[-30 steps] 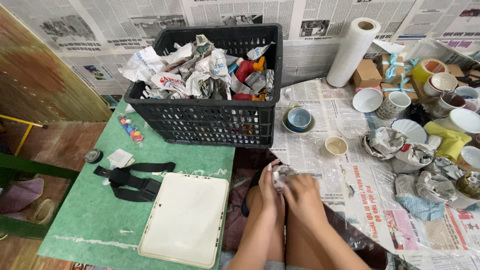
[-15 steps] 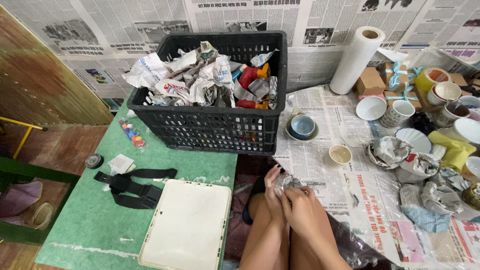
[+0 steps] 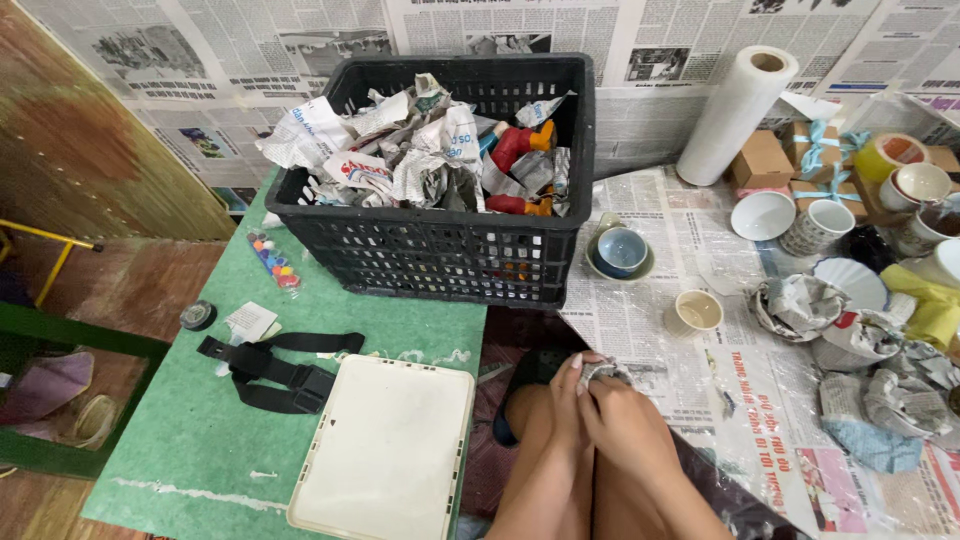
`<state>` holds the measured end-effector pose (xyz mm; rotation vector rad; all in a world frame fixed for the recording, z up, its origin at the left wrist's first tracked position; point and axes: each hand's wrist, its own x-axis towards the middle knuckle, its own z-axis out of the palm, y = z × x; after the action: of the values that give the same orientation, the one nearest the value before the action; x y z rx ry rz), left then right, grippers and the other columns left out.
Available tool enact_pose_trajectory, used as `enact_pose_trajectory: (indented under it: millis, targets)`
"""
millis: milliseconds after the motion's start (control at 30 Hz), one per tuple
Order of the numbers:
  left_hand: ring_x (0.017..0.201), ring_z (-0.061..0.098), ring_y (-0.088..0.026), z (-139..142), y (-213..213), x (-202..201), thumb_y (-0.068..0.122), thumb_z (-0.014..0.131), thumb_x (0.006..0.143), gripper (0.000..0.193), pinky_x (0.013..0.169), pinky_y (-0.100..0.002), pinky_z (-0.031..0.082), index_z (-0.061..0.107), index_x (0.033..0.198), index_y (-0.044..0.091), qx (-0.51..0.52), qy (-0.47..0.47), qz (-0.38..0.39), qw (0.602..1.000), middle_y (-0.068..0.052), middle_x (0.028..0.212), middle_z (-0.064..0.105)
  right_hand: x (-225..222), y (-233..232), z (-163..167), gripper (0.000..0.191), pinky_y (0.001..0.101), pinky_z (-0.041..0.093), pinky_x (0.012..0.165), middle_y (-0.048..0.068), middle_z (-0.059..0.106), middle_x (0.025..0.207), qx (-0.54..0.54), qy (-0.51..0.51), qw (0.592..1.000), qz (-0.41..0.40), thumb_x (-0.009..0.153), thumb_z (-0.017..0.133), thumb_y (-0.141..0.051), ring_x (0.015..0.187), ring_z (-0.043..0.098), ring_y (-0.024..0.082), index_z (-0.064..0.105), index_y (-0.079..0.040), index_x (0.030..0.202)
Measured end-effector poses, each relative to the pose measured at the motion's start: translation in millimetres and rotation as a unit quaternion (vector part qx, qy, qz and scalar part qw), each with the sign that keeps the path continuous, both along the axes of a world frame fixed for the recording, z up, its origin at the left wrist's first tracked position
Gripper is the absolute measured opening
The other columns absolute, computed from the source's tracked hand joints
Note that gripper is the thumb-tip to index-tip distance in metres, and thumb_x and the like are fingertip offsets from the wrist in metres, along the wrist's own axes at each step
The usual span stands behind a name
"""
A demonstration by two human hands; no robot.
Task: The person sits at a table and wraps small ceramic bowls and cups in newspaper. They pick up a piece of newspaper, place a ceramic item on it, fold the paper around the item, and set the wrapped bundle on the table. This process is repeated for several items.
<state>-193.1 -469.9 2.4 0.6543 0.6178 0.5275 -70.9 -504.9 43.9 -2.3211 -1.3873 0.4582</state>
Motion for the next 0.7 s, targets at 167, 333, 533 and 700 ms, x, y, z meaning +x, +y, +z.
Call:
enact_pose_trajectory:
  millis: [167,333,533,700]
  targets:
    - [0.084,0.064,-0.016,-57,47,67,0.038,0.049,0.105,0.034,0.08,-0.031,0.051,0.068,0.111,0.01,-0.095,-0.113,0.142,0.979,-0.001,0.096,0.067,4,12,28,0.029,0.0454,0.056,0.084,0.02,0.071,0.102,0.053,0.035,0.99,0.125,0.087,0.066,-0.023,0.094,0.068,0.039,0.072,-0.002,0.106]
    - [0.103,0.067,-0.021,-101,85,61,0.043,0.045,0.098,0.038,0.089,-0.04,0.053,0.068,0.112,0.016,-0.29,-0.176,0.244,0.909,-0.002,0.111,0.071,9,44,65,0.031,0.0407,0.057,0.083,0.017,0.074,0.11,0.258,0.066,0.951,0.157,0.084,0.074,-0.016,0.098,0.073,0.033,0.072,-0.001,0.11]
    - [0.115,0.065,-0.024,-89,107,31,0.041,0.046,0.098,0.042,0.1,-0.043,0.052,0.065,0.122,0.013,-0.191,-0.201,0.36,0.891,-0.004,0.12,0.071,72,221,84,0.053,0.0432,0.059,0.086,0.021,0.071,0.114,0.304,-0.003,0.947,0.106,0.083,0.082,-0.022,0.103,0.073,0.035,0.065,0.002,0.127]
    - [0.11,0.066,-0.025,-87,104,17,0.039,0.045,0.099,0.04,0.096,-0.042,0.052,0.066,0.117,0.009,-0.192,-0.207,0.354,0.892,-0.007,0.115,0.071,78,365,53,0.077,0.0454,0.056,0.095,0.028,0.072,0.117,-0.066,-0.089,0.99,0.084,0.073,0.089,-0.058,0.108,0.07,0.039,0.073,0.005,0.114]
